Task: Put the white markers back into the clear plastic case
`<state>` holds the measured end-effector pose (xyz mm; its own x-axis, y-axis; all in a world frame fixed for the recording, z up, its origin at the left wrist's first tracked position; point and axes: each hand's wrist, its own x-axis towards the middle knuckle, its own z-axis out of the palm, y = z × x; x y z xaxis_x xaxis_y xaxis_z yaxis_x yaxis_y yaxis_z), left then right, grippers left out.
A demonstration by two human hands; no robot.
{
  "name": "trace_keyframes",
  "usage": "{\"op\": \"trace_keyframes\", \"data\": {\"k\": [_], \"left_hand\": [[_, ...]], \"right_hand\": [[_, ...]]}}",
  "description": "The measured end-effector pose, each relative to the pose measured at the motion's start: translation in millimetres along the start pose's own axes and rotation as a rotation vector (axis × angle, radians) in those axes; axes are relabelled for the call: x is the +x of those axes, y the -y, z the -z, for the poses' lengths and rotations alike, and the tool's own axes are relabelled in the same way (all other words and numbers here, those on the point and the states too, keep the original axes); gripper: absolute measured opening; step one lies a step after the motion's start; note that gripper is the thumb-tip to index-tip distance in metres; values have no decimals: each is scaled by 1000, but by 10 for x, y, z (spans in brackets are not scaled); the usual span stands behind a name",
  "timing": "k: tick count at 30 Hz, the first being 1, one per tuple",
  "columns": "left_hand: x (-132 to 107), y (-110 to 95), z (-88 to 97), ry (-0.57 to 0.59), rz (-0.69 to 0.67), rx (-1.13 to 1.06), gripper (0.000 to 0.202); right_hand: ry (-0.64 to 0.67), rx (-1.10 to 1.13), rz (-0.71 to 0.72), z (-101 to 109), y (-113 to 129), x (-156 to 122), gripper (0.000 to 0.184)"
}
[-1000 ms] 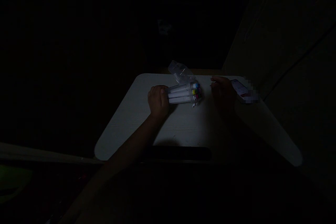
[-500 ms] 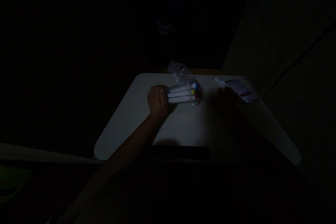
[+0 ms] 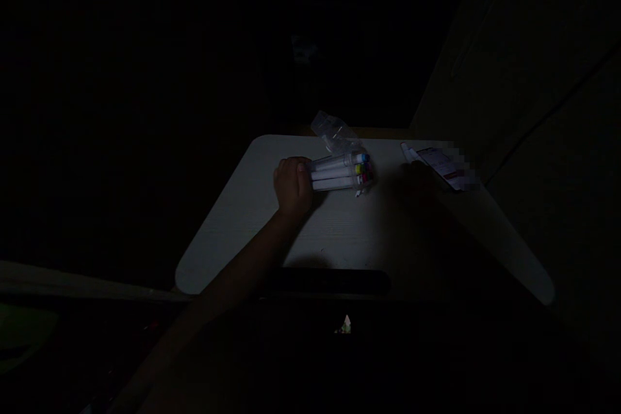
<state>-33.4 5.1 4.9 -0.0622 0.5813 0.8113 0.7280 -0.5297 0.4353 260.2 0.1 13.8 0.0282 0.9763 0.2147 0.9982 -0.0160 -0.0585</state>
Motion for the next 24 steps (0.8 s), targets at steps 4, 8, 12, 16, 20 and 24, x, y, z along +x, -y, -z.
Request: {"op": "trace_keyframes", "data": {"k": [4,8,12,16,20,24], "left_hand": [[4,-4,0,-5,2,-13,68],[4,-12,8,2,15,-12,68],[-1,-11,6,2,14,-19,64],[-5,-6,2,2,8,-15,63],[-8,-5,8,9,8,9,68],[-9,-6,6,-1,3,6,70]], "right_hand": [[-23,88,-9,-13,6,13,50],[-12,126,-29,38,26,-7,50],[-3,134,-63,59,27,-21,51],[17,185,-92,62,26,-17,51],[-55,321,-88,87,14,-2,47],[-157,425,-86,117,15,23,42]]}}
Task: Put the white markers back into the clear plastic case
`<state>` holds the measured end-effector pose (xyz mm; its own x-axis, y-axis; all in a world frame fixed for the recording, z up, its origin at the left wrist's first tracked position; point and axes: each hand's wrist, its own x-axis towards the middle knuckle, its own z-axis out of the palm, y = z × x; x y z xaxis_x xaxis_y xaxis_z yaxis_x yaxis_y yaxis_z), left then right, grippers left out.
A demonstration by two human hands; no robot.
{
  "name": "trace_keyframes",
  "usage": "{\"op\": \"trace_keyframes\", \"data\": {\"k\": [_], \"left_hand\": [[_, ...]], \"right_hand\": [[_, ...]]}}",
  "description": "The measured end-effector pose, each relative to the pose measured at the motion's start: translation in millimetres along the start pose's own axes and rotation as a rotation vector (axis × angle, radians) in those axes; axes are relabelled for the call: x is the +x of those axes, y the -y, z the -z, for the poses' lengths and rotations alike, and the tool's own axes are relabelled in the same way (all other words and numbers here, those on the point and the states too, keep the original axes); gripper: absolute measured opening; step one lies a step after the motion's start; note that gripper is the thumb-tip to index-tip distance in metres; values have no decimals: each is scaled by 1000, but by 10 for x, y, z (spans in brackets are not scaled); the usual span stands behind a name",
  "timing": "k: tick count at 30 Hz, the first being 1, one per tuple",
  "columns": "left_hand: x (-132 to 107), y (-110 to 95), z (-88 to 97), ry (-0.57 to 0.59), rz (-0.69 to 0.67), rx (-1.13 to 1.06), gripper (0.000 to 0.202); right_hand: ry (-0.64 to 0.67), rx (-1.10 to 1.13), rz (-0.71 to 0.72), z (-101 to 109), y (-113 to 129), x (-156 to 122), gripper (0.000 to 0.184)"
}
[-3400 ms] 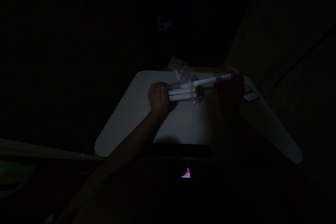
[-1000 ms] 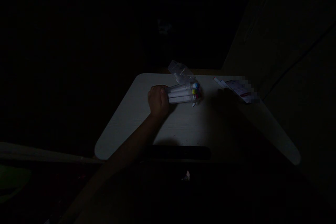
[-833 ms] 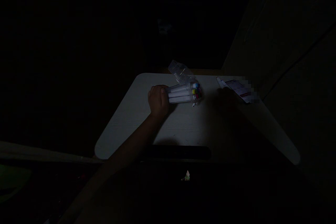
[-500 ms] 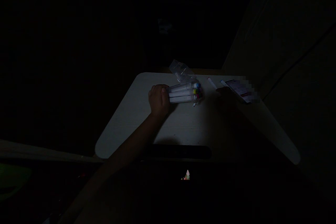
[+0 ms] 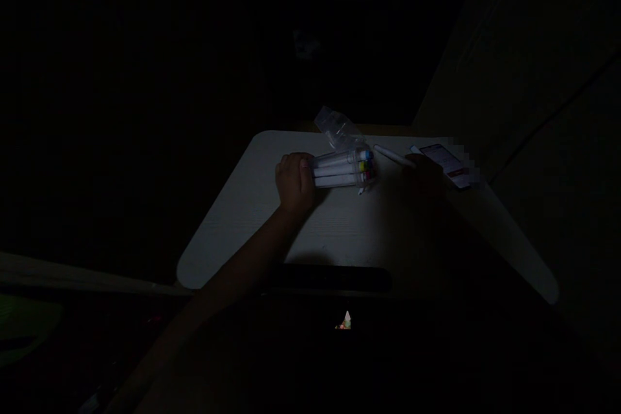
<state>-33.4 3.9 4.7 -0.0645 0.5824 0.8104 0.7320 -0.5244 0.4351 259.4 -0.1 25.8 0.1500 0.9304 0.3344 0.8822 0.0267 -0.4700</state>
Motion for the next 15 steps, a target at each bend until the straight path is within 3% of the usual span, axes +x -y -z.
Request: {"op": "trace_keyframes", "data": {"k": [9,15], "left_hand": [[3,3,2,18,14,5,68],[4,-9,6,-10,0,-41,67]], "right_hand": [[-249,269,44,-34,-8,98,30],[-610,541,252,249,190,77,43]]}}
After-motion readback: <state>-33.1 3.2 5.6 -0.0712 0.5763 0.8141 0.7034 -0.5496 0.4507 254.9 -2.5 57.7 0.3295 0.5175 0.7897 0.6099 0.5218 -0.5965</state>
